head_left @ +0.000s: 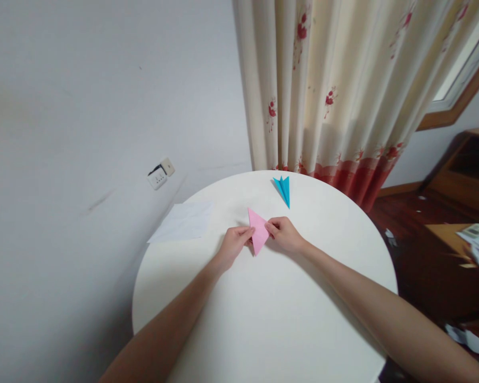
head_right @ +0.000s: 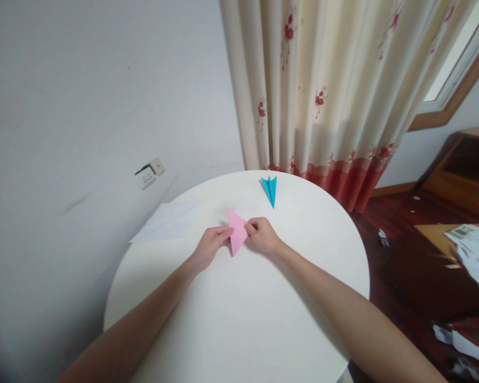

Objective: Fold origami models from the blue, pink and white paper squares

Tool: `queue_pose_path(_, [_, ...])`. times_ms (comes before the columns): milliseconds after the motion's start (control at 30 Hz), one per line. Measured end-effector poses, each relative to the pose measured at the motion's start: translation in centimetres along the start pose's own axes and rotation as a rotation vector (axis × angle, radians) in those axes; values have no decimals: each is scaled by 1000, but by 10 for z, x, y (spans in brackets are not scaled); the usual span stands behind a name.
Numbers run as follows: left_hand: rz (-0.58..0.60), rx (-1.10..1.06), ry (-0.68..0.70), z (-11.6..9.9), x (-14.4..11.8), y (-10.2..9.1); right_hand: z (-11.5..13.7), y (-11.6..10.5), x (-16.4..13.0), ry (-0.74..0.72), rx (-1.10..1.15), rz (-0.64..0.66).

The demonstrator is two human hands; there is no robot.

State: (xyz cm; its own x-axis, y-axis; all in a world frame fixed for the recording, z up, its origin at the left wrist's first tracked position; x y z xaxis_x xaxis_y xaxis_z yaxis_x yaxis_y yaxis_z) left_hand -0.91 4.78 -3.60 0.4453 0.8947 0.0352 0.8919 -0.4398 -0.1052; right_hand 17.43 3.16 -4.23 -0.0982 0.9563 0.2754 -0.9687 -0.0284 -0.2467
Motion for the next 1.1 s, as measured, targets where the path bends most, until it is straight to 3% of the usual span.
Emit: queue_pose_path(1100, [2, -43, 17, -3, -2, 4, 1, 0, 0, 36, 40, -22])
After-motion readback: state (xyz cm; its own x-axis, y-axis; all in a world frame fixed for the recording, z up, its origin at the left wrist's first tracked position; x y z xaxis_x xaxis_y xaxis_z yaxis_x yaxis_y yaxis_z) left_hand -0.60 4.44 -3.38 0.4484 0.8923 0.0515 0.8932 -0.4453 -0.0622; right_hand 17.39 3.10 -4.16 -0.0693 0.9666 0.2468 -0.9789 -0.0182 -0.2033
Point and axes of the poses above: each hand's wrist, its own x-axis towards the middle knuckle, its own y-axis out of the palm, z = x × y, the point moved 1 cm from there along x, towards the middle knuckle, and after that the axes turned 5 degrees about x, right-handed, at the moved point
